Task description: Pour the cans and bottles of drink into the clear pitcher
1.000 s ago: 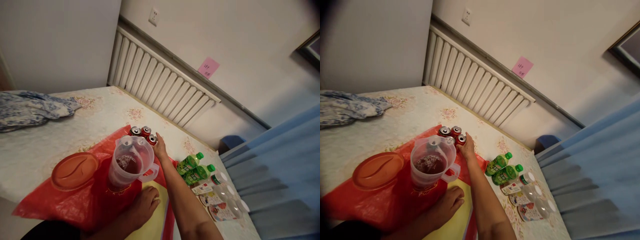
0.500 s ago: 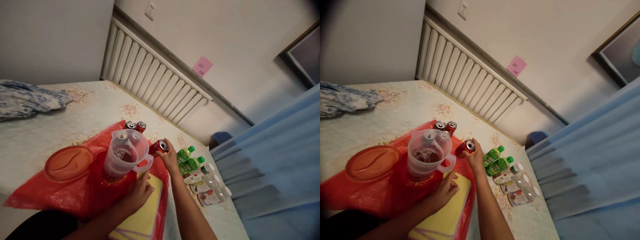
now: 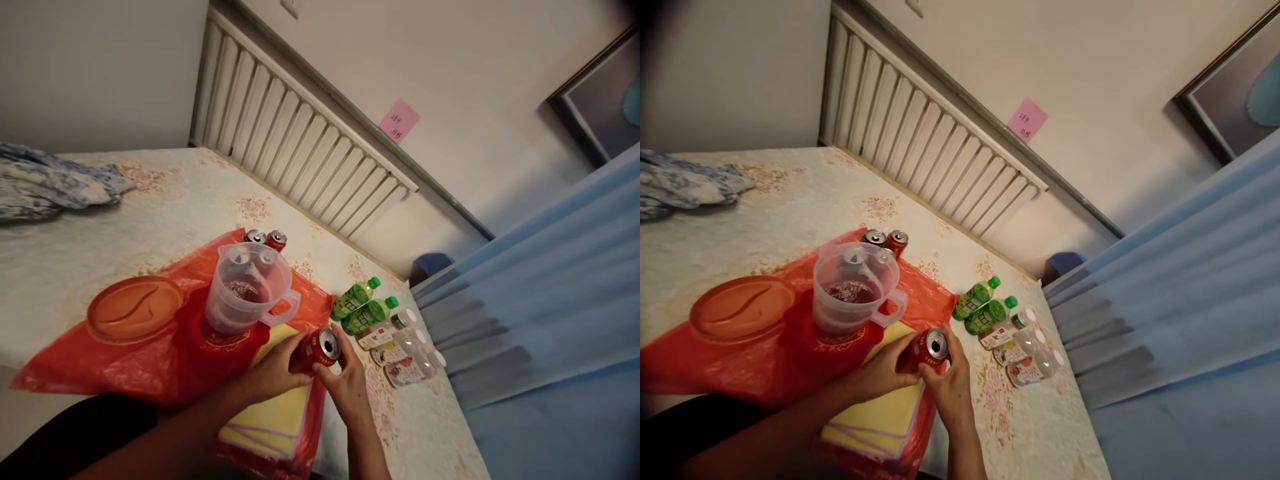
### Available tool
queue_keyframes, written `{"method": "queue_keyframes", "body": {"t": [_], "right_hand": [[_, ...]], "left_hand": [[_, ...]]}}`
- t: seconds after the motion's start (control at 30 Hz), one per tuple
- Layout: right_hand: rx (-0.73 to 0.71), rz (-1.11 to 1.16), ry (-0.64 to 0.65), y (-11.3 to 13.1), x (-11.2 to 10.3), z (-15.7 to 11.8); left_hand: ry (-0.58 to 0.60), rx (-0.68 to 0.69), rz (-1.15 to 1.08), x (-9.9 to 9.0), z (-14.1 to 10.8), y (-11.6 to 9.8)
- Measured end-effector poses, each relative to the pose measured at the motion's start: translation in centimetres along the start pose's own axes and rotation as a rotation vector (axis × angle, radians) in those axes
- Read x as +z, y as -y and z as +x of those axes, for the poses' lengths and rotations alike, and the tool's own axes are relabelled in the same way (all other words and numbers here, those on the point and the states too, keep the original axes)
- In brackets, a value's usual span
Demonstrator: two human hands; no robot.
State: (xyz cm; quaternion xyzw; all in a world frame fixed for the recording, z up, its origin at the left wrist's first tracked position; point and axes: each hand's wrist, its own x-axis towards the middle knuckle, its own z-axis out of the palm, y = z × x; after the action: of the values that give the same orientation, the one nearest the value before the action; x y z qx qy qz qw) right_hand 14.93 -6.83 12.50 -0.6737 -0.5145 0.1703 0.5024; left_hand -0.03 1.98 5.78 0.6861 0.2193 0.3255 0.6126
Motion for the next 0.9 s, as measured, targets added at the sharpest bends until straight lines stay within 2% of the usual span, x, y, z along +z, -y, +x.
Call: {"method": "queue_keyframes", "body": {"t": [0.3,0.43,0.57,0.63,0.77,0.9], "right_hand": [[0.037,0.009,0.069,1.7,0.2,-0.4],[0.085,0.201,0.159,2.2,-0.8,0.7],[0.092,0.355,0.065,2.8,-1.2,3.2],[0.093,0.395,0.076,3.0,-0.7,4.4],[0.074,0.407,0.217,3.1,1.3,5.8],[0.034,0.419,0.359,3.1,3.9,6.2]], "left_hand": [[0.020,0.032,0.015,-1.5,-0.6,-2.0],[0.079,-0.040,-0.067,-2.3,-1.2,-2.6],[0.174,-0.094,-0.064,-3.0,-2.1,-2.5],[0.250,-0.130,-0.071,-3.6,-2.4,-2.5],[0.389,-0.161,-0.130,-4.8,-2.9,-2.5],[0.448,-0.140,-0.208,-5.8,-3.2,-2.4]]}}
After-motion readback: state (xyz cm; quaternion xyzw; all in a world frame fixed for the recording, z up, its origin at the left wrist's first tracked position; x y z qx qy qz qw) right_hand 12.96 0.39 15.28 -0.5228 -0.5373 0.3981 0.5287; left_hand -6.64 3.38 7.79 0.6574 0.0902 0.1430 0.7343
